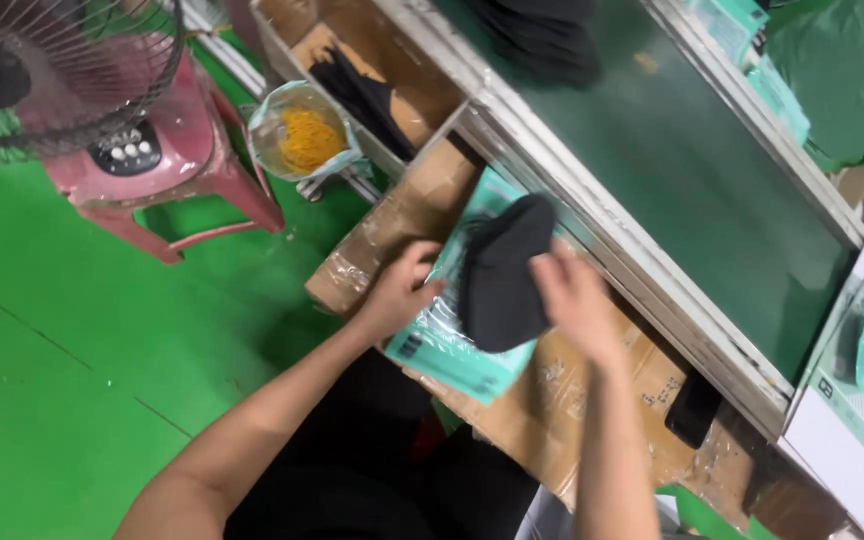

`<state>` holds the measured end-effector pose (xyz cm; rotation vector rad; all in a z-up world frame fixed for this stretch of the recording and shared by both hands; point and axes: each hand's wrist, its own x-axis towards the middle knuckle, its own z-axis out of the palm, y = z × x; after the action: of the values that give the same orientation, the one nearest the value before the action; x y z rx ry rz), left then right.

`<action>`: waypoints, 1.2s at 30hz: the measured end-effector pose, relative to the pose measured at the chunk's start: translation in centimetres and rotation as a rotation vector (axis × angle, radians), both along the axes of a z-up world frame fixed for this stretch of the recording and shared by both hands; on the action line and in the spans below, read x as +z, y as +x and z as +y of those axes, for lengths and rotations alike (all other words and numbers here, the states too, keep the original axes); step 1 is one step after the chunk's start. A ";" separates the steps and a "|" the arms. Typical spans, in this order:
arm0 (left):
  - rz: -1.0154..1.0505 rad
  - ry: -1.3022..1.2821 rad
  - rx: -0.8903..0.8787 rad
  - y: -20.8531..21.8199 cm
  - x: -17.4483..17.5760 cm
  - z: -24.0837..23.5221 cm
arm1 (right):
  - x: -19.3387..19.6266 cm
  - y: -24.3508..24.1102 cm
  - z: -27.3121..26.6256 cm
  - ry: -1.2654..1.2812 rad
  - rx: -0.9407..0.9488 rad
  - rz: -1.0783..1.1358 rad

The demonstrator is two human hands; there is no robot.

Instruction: The recorder is seen putting black face masks into plastic pouches and then placing those pouches into white boxes, which are then taped shut.

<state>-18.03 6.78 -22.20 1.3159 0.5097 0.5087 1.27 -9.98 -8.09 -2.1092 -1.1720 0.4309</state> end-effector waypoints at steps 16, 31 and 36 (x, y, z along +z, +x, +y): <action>0.109 0.246 0.103 1.3 -5.2 -0.2 | 7.0 -8.8 20.5 0.515 0.322 -0.423; -0.170 1.487 -0.338 1.3 2.4 -2.2 | -5.5 -5.8 -10.1 0.584 -0.618 0.749; -0.232 1.396 -0.339 3.2 1.9 -2.6 | -11.0 -8.7 -7.9 0.551 -0.563 0.923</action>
<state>-14.85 4.22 -20.34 2.5511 -0.3988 0.7459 -7.46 -17.91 -19.05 -1.3778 -0.1134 0.6195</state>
